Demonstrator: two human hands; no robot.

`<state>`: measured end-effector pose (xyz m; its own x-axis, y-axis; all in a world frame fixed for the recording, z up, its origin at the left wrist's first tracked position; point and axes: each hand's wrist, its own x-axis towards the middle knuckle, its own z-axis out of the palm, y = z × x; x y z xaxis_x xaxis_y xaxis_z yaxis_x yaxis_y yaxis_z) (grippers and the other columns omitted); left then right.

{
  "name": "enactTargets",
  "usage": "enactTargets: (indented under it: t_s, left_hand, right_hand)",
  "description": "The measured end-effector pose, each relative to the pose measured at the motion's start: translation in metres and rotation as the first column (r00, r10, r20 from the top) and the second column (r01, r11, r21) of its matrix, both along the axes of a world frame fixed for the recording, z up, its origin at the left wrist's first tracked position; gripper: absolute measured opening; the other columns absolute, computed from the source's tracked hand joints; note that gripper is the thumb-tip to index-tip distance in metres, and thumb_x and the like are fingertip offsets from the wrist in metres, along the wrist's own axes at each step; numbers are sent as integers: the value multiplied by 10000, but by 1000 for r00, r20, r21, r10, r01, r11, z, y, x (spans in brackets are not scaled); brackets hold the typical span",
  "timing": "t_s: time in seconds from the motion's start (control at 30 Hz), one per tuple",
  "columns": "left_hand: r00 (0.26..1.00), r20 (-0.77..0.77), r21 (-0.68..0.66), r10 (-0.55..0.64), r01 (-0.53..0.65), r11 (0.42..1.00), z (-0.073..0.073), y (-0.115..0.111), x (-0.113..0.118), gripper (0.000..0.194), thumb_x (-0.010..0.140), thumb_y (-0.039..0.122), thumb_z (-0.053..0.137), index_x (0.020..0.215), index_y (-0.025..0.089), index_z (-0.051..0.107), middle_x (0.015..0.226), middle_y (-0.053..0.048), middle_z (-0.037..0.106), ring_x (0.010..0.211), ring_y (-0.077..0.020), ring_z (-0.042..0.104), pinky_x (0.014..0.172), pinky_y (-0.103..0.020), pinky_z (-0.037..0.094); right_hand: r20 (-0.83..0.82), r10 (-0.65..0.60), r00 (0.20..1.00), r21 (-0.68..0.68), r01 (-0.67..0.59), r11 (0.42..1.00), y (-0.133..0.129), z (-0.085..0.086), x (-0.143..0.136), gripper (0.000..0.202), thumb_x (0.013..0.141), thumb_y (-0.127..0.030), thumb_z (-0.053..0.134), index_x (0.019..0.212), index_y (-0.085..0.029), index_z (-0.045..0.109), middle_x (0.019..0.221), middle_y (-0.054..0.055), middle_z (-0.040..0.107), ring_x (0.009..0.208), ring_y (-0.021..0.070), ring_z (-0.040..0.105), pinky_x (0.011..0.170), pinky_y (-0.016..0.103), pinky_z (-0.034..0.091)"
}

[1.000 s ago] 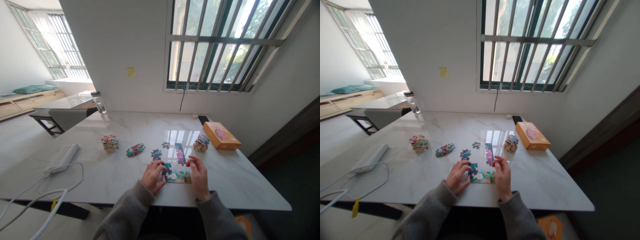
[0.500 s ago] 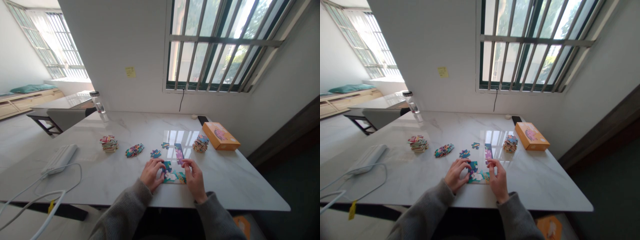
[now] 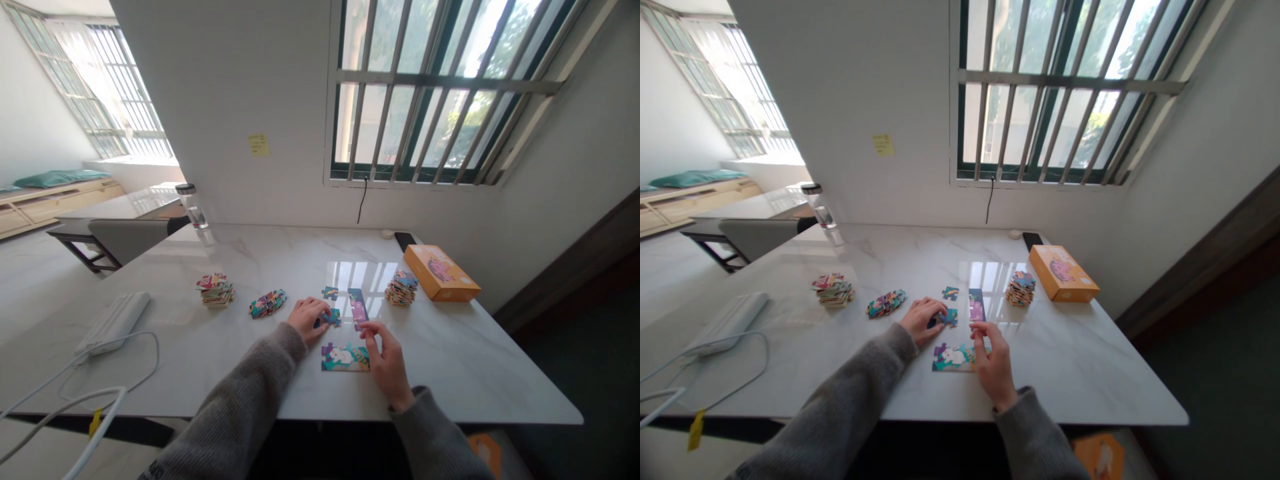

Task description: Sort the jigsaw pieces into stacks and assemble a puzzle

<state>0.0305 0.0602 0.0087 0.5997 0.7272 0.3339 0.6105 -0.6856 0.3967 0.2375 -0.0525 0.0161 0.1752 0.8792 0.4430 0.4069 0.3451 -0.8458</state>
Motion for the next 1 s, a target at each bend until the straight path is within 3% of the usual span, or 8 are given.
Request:
enactTargets:
  t_s: [0.2,0.33,0.47,0.6,0.73,0.87,1.0]
  left_hand:
    - [997,69,23,30,-32,999,-2,6,-22,310,801,241,652,1110,228,626,1162,-66,674,1119,-262,565,985,-430,443]
    - [992,65,38,112,-115,993,-3,12,-40,268,811,236,627,1076,199,636,1078,-85,654,1042,-262,577,958,-422,469]
    - [980,-7,36,201,-201,979,-7,11,-38,324,812,315,663,1110,192,629,1062,-92,626,1017,-280,575,927,-434,473]
    - [968,-49,45,247,-245,968,-8,7,-27,355,811,321,678,1138,194,625,1069,-102,615,1051,-306,553,925,-453,456]
    - [959,-26,27,282,-282,959,-10,7,-24,341,805,296,693,1127,203,630,1055,-91,613,1044,-295,554,930,-440,455]
    - [964,16,24,265,-265,964,-12,9,-26,366,764,289,735,1104,204,632,1010,-82,616,1007,-291,568,929,-440,466]
    - [980,65,26,186,-188,982,-12,10,-28,352,729,252,760,1050,201,626,960,-64,613,927,-254,593,884,-395,497]
  right_hand:
    - [61,61,996,-8,-60,998,6,5,2,199,965,-309,479,993,-219,654,900,60,660,861,228,604,811,368,476]
    - [236,164,958,-31,-161,986,19,15,10,210,970,-275,469,1015,-232,669,912,59,674,910,238,598,872,399,453]
    - [531,292,796,-119,-271,955,44,24,14,218,949,-248,514,1094,-247,676,1004,65,674,991,248,572,934,426,415]
    - [751,299,588,-209,-217,953,73,25,5,334,891,-295,638,1216,-219,638,1115,103,635,1078,289,516,944,434,396]
    - [827,324,460,-276,-169,946,91,23,-4,327,821,-330,726,1108,-186,662,1109,118,613,1082,298,505,938,423,392]
    - [804,323,498,-280,-161,946,97,22,-5,338,755,-354,774,1001,-172,628,1065,106,614,1033,290,526,898,411,405]
    - [633,348,691,-283,-212,935,102,16,-2,150,804,-253,672,902,-195,574,851,23,628,815,199,563,778,334,429]
